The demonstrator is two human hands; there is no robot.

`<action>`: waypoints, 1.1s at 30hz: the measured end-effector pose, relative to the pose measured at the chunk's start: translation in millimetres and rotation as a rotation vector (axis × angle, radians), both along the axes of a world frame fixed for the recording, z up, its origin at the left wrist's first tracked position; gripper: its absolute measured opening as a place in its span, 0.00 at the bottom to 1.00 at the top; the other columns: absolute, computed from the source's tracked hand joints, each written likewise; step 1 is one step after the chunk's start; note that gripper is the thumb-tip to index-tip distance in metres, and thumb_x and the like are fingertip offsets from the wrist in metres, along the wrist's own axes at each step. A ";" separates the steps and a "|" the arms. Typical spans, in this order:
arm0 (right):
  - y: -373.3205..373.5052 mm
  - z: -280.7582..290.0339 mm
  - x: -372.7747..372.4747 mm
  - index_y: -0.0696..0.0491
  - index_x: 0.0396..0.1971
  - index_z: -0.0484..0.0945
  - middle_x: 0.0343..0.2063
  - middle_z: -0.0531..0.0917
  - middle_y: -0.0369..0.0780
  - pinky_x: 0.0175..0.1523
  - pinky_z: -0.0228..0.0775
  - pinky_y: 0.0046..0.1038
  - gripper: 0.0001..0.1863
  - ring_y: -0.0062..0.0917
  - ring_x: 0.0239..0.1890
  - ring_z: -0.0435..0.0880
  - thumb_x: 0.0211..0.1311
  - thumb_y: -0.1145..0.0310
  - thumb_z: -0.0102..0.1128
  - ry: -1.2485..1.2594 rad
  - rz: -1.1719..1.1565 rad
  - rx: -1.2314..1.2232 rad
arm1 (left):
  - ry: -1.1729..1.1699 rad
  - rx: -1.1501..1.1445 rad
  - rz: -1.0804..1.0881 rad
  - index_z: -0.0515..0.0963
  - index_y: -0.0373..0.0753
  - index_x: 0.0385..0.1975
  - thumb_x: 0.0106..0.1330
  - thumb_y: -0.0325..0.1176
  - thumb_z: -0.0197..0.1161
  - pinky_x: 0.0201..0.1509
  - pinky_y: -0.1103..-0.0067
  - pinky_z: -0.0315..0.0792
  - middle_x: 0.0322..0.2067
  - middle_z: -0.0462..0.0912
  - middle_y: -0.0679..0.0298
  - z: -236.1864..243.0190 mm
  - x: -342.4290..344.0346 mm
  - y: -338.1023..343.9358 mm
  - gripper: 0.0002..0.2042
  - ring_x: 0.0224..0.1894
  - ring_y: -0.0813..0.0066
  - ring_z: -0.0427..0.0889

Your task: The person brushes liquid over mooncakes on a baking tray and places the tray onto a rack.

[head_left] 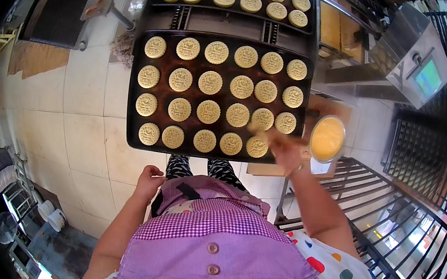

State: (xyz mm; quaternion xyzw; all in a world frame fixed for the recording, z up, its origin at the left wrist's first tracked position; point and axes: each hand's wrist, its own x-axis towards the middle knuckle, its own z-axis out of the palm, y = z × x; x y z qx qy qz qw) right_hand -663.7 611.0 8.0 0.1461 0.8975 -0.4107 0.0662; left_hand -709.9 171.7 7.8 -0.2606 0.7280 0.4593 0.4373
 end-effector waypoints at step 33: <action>-200.8 -17.1 -0.6 0.56 0.47 0.74 0.42 0.80 0.42 0.50 0.68 0.30 0.16 0.28 0.45 0.77 0.60 0.66 0.55 0.168 -0.490 -0.480 | 0.063 0.020 -0.359 0.66 0.35 0.40 0.51 0.23 0.64 0.40 0.79 0.72 0.38 0.75 0.58 6.8 -54.9 -72.7 0.17 0.37 0.73 0.76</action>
